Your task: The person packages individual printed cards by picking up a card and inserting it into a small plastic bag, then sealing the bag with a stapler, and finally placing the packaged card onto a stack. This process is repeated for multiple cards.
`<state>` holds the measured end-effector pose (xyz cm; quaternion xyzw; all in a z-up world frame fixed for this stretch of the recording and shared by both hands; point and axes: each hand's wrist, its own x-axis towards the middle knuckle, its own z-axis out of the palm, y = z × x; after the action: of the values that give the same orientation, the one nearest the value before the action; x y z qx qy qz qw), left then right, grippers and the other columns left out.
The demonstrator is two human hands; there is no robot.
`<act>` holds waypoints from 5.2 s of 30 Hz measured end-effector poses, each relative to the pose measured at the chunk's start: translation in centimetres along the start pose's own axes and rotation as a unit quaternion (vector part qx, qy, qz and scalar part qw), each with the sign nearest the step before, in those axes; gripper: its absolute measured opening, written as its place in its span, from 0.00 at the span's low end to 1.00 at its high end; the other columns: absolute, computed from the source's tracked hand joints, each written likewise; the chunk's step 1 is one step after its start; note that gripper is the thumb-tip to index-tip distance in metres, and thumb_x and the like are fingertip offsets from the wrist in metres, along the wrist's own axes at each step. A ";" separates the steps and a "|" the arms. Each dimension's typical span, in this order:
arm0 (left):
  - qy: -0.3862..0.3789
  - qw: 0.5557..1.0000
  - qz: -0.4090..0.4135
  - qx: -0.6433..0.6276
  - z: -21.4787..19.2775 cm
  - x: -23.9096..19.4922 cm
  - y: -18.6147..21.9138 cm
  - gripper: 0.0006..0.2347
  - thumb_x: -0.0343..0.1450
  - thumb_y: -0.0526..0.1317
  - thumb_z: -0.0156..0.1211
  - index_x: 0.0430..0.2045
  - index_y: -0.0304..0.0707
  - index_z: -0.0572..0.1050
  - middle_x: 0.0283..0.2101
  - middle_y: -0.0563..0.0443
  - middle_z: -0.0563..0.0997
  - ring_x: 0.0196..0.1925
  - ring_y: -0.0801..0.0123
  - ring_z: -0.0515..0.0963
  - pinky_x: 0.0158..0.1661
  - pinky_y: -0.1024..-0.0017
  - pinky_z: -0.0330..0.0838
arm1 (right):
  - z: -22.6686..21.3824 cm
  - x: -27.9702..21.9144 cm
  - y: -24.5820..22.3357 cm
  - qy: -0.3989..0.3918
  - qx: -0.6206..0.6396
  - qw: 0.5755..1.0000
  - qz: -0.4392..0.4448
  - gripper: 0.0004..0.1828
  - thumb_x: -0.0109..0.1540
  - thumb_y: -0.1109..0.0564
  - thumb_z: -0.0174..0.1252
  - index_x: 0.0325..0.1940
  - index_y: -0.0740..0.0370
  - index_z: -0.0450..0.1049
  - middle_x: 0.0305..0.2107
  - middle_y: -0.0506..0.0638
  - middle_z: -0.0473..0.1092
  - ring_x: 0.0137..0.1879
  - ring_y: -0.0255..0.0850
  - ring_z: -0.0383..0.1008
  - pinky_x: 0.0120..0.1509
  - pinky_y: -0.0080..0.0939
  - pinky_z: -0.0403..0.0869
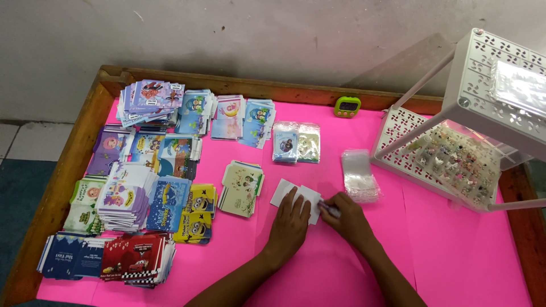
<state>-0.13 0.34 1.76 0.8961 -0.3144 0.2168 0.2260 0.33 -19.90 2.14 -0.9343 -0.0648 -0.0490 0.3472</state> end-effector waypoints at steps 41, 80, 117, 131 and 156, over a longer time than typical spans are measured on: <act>-0.037 0.998 -0.028 -0.038 2.0 -1.1 -0.3 0.14 0.65 0.28 0.59 0.45 0.25 0.75 0.55 0.25 0.74 0.71 0.30 0.61 0.66 0.45 0.61 | -1.7 -1.8 -3.0 -0.089 0.066 0.989 0.093 0.09 0.53 0.56 0.72 0.34 0.58 0.80 0.29 0.45 0.79 0.29 0.32 0.79 0.35 0.32 0.77; -0.024 0.999 -0.009 -0.025 1.7 -1.0 -0.4 0.13 0.67 0.29 0.57 0.46 0.24 0.74 0.56 0.28 0.73 0.69 0.36 0.66 0.64 0.50 0.63 | 0.9 5.2 -2.6 -0.050 0.029 0.998 -0.009 0.13 0.58 0.51 0.68 0.43 0.60 0.82 0.38 0.46 0.79 0.38 0.39 0.81 0.43 0.38 0.77; -0.181 0.973 0.053 -0.134 -1.1 0.5 -3.9 0.14 0.73 0.48 0.60 0.51 0.50 0.81 0.57 0.51 0.80 0.71 0.50 0.65 0.69 0.49 0.56 | -4.0 -5.7 3.6 0.436 -0.059 0.897 -0.035 0.32 0.62 0.60 0.71 0.63 0.65 0.61 0.55 0.56 0.61 0.62 0.52 0.64 0.59 0.46 0.71; -0.201 0.935 -0.056 -0.286 -0.2 0.0 -5.1 0.13 0.73 0.45 0.63 0.52 0.52 0.80 0.58 0.53 0.81 0.71 0.39 0.64 0.66 0.42 0.57 | -1.9 -1.9 -0.2 -0.135 0.046 0.986 0.091 0.08 0.58 0.50 0.70 0.39 0.52 0.84 0.42 0.52 0.78 0.52 0.54 0.75 0.58 0.56 0.74; -0.207 0.939 -0.005 -0.274 0.1 0.3 -5.6 0.06 0.70 0.42 0.68 0.36 0.63 0.86 0.59 0.55 0.82 0.72 0.36 0.64 0.70 0.42 0.50 | -1.6 -1.9 0.9 -0.135 0.089 0.980 0.118 0.08 0.55 0.51 0.73 0.34 0.53 0.84 0.45 0.47 0.76 0.57 0.49 0.74 0.61 0.51 0.72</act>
<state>3.78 4.11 0.33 0.8259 -0.3973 -0.0688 0.3941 -1.48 -21.77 2.50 -0.8989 -0.0047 0.1246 0.4201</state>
